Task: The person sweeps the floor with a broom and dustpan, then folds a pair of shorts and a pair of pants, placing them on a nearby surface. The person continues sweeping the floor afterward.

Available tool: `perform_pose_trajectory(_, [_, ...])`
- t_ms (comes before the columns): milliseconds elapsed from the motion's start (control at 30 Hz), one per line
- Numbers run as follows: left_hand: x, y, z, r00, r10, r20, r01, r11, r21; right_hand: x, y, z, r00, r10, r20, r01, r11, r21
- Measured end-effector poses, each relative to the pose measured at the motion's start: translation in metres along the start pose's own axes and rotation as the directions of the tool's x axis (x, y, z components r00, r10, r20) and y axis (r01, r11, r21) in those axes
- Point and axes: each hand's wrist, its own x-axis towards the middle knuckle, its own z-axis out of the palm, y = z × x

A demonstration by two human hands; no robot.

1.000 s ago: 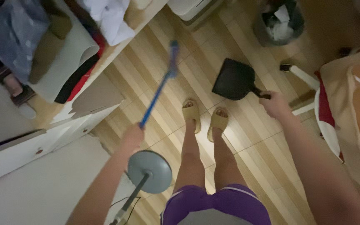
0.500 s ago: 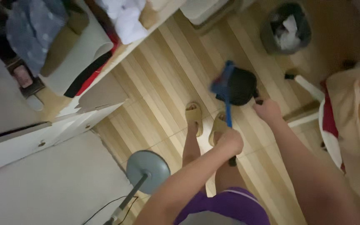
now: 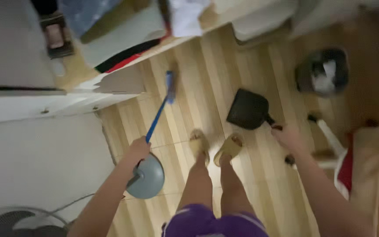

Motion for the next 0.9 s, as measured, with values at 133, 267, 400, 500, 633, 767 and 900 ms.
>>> perform_pose_trajectory(133, [0.051,0.013,0.032,0.999,0.042,-0.025,-0.038,0.986,0.162,0.011,-0.041,0.012,0.999,0.017,0.03,-0.006,0.946,-0.324])
perform_pose_trajectory(267, [0.051,0.084,0.12,0.978,0.186,0.094,-0.204,0.949,0.239,0.003,-0.078,0.039,0.991,-0.1,0.09,0.108,0.991,-0.078])
perform_pose_trajectory(400, [-0.022,0.163,0.199,0.896,0.391,0.212,-0.424,0.895,0.141,-0.001,-0.108,0.064,0.996,0.007,0.088,0.002,0.994,-0.107])
perform_pose_trajectory(500, [-0.062,0.178,0.209,0.839,0.466,0.282,-0.456,0.884,-0.105,0.0,-0.111,0.066,0.996,-0.017,0.085,0.029,0.989,-0.143])
perform_pose_trajectory(633, [-0.082,0.105,0.179,0.896,0.369,0.247,-0.149,0.775,-0.615,0.007,-0.092,0.062,0.997,-0.012,0.078,0.039,0.936,-0.351])
perform_pose_trajectory(767, [-0.109,-0.031,0.147,0.968,0.111,0.226,0.104,0.644,-0.758,0.021,-0.072,0.076,0.994,-0.11,0.029,0.113,0.966,-0.232])
perform_pose_trajectory(900, [-0.119,-0.124,0.126,0.977,-0.197,0.076,0.207,0.822,-0.531,0.032,-0.042,0.075,0.998,-0.041,0.042,0.049,0.975,-0.216])
